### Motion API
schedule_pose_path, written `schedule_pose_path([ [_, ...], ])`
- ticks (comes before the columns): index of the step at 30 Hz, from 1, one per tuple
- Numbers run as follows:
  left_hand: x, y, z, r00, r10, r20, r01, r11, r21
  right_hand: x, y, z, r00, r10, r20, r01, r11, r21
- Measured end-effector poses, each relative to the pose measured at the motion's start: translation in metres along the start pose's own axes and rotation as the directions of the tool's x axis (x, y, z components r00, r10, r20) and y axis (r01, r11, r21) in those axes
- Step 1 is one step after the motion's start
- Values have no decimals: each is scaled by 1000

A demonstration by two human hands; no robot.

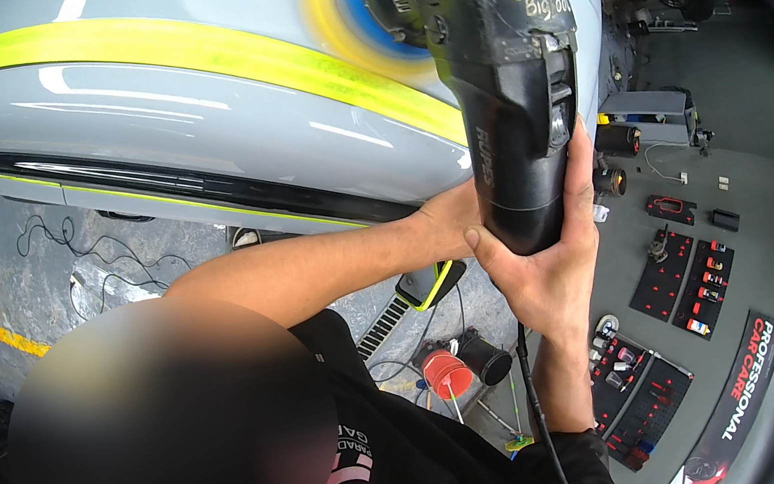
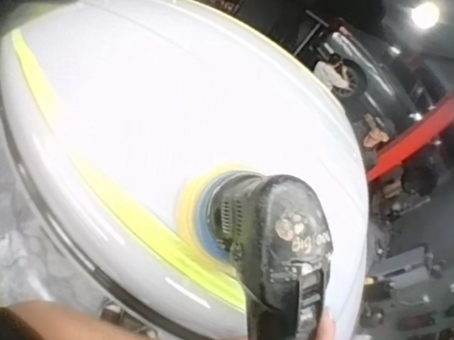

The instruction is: The person uses a dual-action polisher with a yellow pad to polish the hood of a gray car. They move the polisher in overlapping passes across the surface while using their left hand to stabilize the tool and guide it along the edges. The hood is masked with bright green tape to protect adjacent areas.

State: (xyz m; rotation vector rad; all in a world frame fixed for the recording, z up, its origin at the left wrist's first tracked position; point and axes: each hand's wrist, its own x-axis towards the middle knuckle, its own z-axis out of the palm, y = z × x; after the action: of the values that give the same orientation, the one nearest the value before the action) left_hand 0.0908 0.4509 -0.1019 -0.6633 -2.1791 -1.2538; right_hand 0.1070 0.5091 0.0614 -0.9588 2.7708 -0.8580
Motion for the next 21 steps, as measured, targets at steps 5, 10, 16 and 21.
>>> schedule_pose_path([
  [5,-5,6,-5,995,-103,-4,84,831,-550,0,-1,-6,1000,21,16,-21,999,-31],
  [10,-1,5,-16,984,-123,131,179,744,-644,-1,-2,-7,1000,30,-4,-30,1000,-4],
  [16,5,5,-8,988,47,-144,-56,996,-64,-6,5,-10,995,97,-2,-97,995,7],
  [21,0,1,5,994,45,101,-74,947,312,-14,14,-15,990,138,-31,-138,990,3],
])
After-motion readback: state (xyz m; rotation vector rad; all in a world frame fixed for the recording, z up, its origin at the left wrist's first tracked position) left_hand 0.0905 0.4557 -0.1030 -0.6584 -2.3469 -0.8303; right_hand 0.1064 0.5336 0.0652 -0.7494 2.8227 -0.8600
